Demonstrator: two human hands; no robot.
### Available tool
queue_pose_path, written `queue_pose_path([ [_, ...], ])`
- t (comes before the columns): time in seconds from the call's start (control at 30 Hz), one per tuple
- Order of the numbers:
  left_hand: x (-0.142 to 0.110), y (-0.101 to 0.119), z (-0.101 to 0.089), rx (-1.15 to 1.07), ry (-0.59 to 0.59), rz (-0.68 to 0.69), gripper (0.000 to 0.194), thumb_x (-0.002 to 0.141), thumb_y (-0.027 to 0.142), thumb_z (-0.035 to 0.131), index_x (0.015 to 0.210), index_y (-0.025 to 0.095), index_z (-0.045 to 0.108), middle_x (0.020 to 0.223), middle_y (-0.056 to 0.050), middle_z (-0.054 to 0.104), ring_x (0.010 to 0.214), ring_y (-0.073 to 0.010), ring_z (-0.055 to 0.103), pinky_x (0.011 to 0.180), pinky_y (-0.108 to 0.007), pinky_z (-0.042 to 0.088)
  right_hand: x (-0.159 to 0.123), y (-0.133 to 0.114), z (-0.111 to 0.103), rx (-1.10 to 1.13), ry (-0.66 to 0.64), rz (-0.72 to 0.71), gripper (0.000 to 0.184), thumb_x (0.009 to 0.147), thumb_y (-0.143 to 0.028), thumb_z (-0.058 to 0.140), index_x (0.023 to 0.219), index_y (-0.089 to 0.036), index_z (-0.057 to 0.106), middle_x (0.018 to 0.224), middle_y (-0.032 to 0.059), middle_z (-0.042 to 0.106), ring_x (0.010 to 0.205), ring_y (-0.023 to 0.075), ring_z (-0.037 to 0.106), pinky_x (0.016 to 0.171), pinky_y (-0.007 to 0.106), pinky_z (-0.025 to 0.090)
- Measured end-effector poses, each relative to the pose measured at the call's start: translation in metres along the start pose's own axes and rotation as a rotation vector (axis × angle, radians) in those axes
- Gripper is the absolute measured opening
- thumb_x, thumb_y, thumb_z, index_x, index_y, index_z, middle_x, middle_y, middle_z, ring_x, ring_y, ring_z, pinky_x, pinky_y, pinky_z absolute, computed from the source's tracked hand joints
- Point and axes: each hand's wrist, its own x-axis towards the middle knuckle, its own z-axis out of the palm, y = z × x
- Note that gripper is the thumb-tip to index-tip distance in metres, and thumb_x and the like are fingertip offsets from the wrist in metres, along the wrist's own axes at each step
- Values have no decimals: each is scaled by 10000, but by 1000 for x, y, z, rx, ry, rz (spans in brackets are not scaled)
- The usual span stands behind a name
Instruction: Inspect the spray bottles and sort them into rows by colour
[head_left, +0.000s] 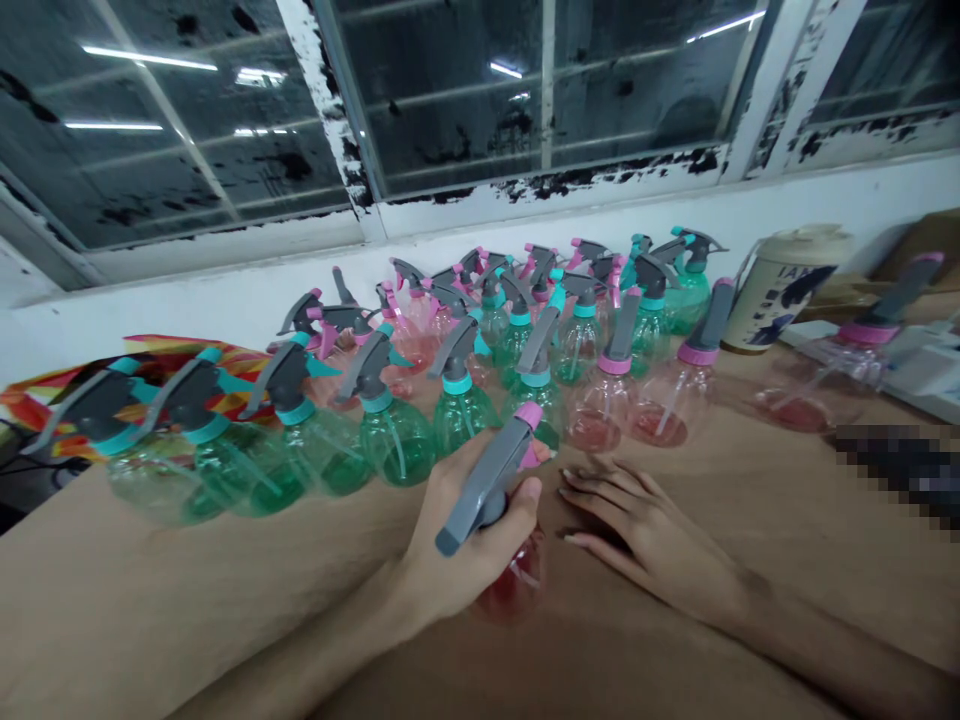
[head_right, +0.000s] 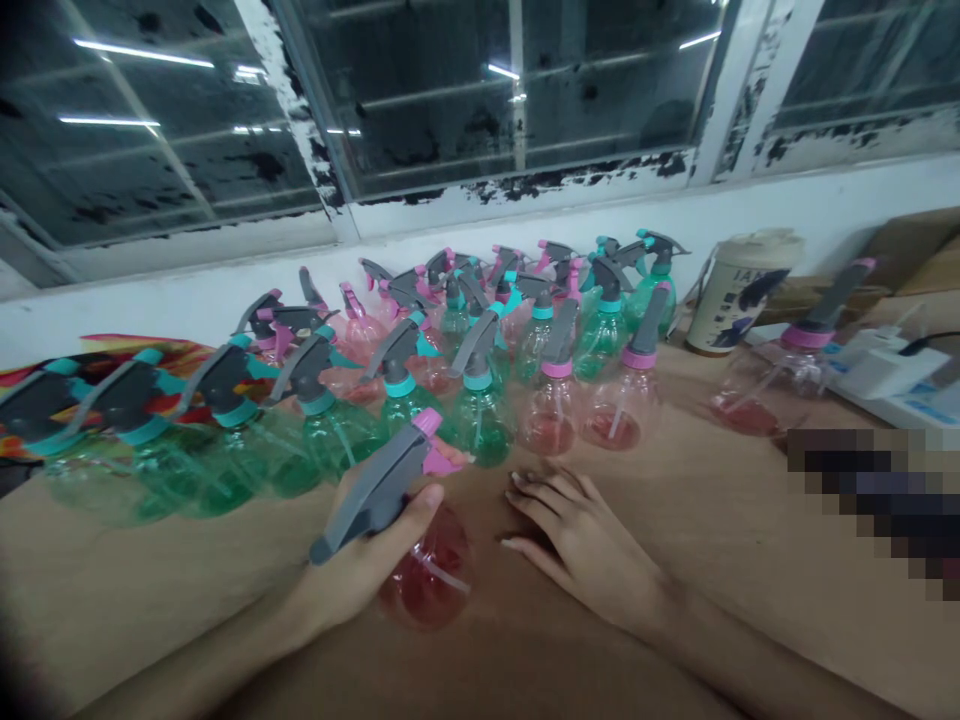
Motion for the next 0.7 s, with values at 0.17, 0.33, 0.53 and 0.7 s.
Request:
queue_pose_path([
  [0.17,-1,1,0,65,-59,33,30,794,222,526,823,217,519,639,47,501,511,-115,476,533,-253,433,0,2,1,-20,-13,0,409,903,-434,446,1228,-201,529,1264,52,579,1242,255,429,1021,507,339],
  [0.33,-2,-3,0,25,-83,67,66,802,222,513,739,211,497,617,41,504,517,-115,504,538,-246,445,0,0,0,-5,28,-9,397,895,-427,463,1213,-204,547,1242,67,595,1219,254,458,1009,508,355],
  [0.53,0,-3,1,69,20,50,14,775,237,529,782,236,517,638,41,500,543,-139,500,554,-276,467,0,0,0,2,49,-7,385,891,-414,477,1210,-212,552,1231,69,603,1207,253,471,1003,506,361],
  [0.7,-2,-5,3,39,-14,59,280,758,165,472,1009,251,561,687,33,533,572,-146,515,580,-290,493,1,0,0,15,43,-4,388,886,-416,483,1211,-216,552,1228,69,604,1197,250,481,999,493,367],
])
